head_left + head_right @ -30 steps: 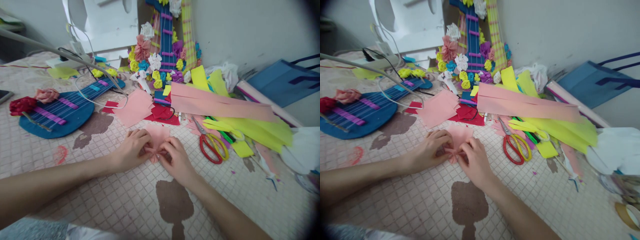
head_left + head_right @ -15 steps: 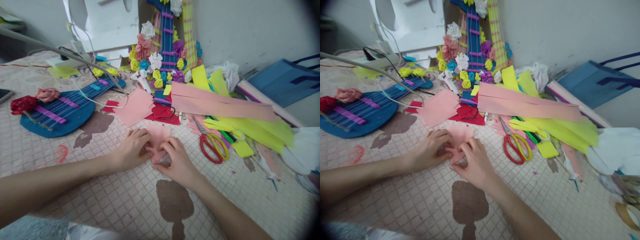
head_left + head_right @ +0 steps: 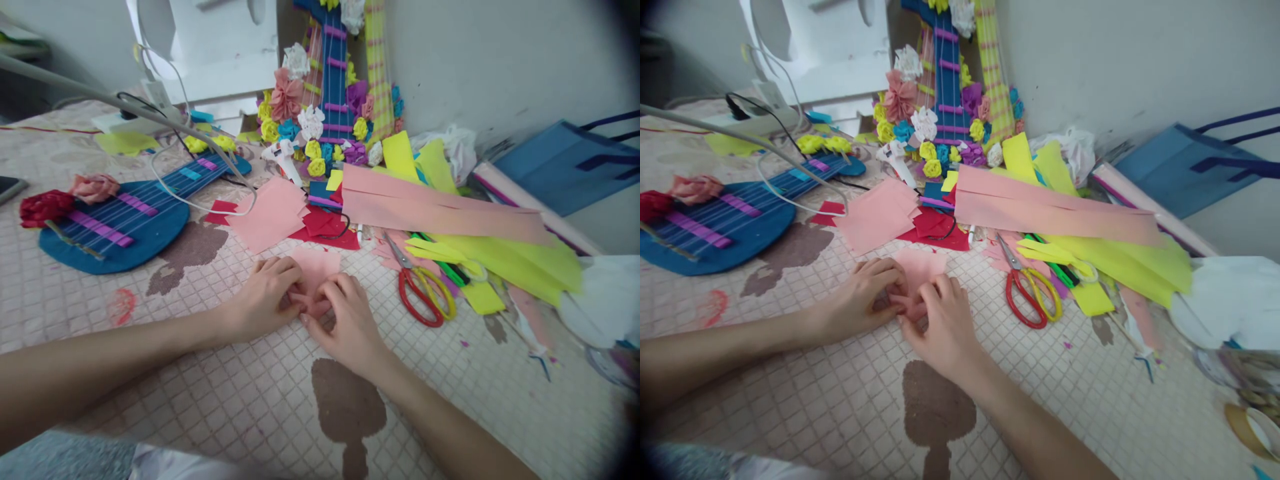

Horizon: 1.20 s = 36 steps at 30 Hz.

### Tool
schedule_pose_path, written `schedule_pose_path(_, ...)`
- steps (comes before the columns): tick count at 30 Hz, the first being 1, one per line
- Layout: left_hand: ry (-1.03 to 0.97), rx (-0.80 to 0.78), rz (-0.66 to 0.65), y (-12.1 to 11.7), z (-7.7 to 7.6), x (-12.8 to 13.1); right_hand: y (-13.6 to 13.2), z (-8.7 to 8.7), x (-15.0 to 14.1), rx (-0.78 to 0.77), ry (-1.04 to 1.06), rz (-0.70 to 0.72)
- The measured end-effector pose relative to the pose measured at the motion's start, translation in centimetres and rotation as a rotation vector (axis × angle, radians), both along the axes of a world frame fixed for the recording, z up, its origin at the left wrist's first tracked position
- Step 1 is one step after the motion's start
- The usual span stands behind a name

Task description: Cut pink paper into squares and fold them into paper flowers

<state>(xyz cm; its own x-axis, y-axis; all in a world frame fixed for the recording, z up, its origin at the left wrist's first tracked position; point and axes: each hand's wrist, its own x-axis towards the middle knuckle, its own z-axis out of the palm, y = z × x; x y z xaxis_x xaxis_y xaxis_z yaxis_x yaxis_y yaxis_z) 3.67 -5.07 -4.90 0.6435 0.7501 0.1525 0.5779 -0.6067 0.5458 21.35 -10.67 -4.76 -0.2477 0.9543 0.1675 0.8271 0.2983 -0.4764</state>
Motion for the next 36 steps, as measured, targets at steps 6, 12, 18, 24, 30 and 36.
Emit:
schedule_pose_path(6,0.003,0.013,0.011,-0.1,-0.2,0.0,-0.1,-0.2,-0.1,0.026,-0.021,-0.02)
schedule_pose_path(12,0.005,0.013,0.002,0.0,-0.3,-0.1,-0.1,-0.1,-0.1,0.018,-0.033,-0.016)
schedule_pose_path(18,0.005,0.017,0.008,-0.1,-0.1,0.0,-0.2,-0.1,-0.2,0.018,-0.056,-0.018)
schedule_pose_path(24,-0.02,0.006,-0.001,0.2,-0.3,-0.2,0.0,-0.3,-0.2,0.029,-0.058,-0.023)
schedule_pose_path(30,-0.123,-0.031,-0.088,2.0,-0.4,-1.0,-0.1,-0.3,-0.1,0.032,-0.059,-0.012)
schedule_pose_path(36,-0.241,0.028,-0.118,1.8,0.7,-0.9,-0.1,-0.4,-0.2,0.033,-0.067,-0.014)
